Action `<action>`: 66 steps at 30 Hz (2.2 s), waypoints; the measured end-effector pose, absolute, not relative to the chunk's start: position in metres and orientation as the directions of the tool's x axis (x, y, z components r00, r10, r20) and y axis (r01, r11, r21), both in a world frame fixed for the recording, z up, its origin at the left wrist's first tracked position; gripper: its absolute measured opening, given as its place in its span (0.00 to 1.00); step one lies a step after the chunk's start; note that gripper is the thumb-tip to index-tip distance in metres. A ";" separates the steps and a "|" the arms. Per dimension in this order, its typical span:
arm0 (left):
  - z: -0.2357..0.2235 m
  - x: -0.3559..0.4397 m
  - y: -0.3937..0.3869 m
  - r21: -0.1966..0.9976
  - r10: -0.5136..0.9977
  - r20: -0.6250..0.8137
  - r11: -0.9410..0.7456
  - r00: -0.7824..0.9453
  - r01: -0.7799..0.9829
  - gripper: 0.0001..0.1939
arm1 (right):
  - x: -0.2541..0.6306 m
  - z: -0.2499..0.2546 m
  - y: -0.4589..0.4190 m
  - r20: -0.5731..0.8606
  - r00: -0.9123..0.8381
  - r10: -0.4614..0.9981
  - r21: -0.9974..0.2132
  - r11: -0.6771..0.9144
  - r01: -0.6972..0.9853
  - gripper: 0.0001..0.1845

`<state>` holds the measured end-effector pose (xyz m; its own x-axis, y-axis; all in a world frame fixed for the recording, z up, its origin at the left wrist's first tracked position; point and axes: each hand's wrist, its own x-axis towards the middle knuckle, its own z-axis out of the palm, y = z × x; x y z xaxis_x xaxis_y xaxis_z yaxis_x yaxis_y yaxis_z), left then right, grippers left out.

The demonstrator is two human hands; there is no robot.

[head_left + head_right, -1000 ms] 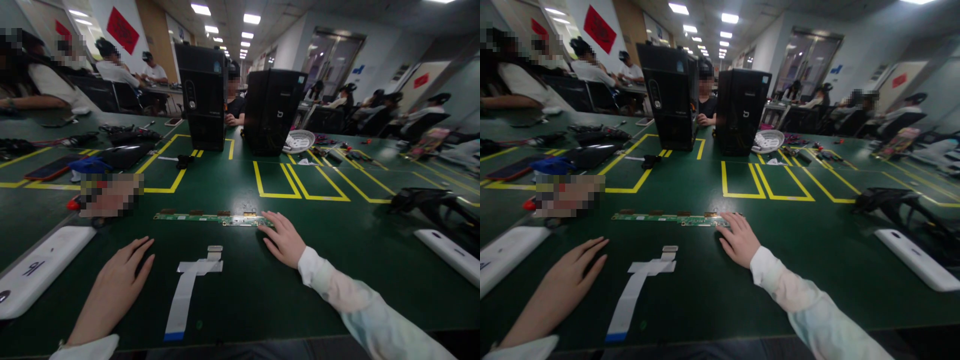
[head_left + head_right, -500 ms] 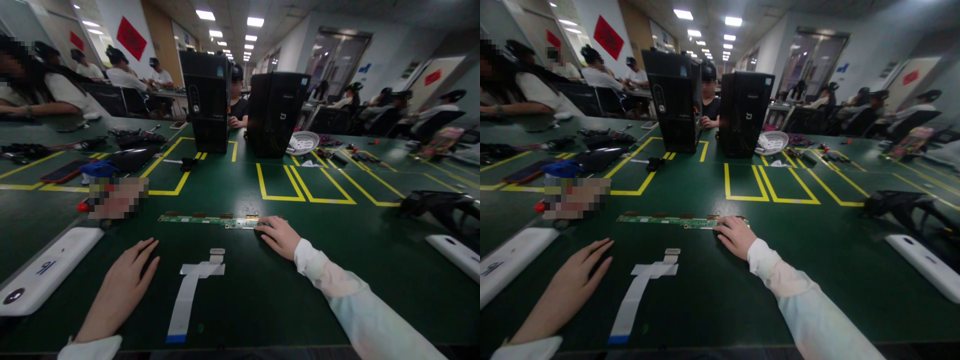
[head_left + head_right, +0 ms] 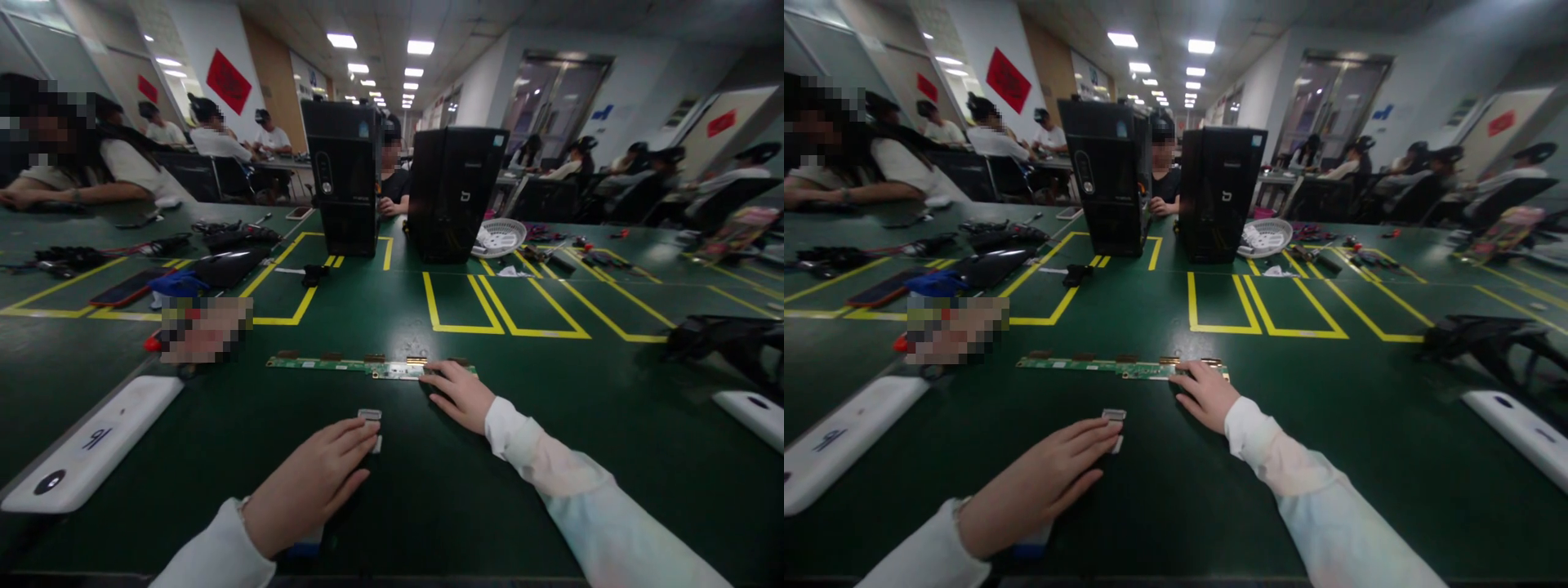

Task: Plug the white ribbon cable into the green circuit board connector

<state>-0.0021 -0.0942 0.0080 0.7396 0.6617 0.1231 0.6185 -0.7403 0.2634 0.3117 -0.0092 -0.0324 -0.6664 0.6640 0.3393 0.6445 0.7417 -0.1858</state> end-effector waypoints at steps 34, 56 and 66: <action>-0.011 0.071 -0.055 0.231 0.707 0.089 -0.700 0.702 0.676 0.31 | 0.316 -0.038 -0.012 0.302 -0.653 0.695 -0.214 0.717 0.664 0.22; -0.007 0.057 -0.035 0.262 0.585 0.112 -0.797 0.804 0.544 0.27 | 0.321 -0.035 -0.009 0.282 -0.687 0.670 -0.251 0.742 0.622 0.23; -0.012 0.057 -0.037 0.240 0.598 0.136 -0.794 0.790 0.559 0.28 | 0.321 -0.031 -0.009 0.267 -0.690 0.673 -0.257 0.740 0.622 0.23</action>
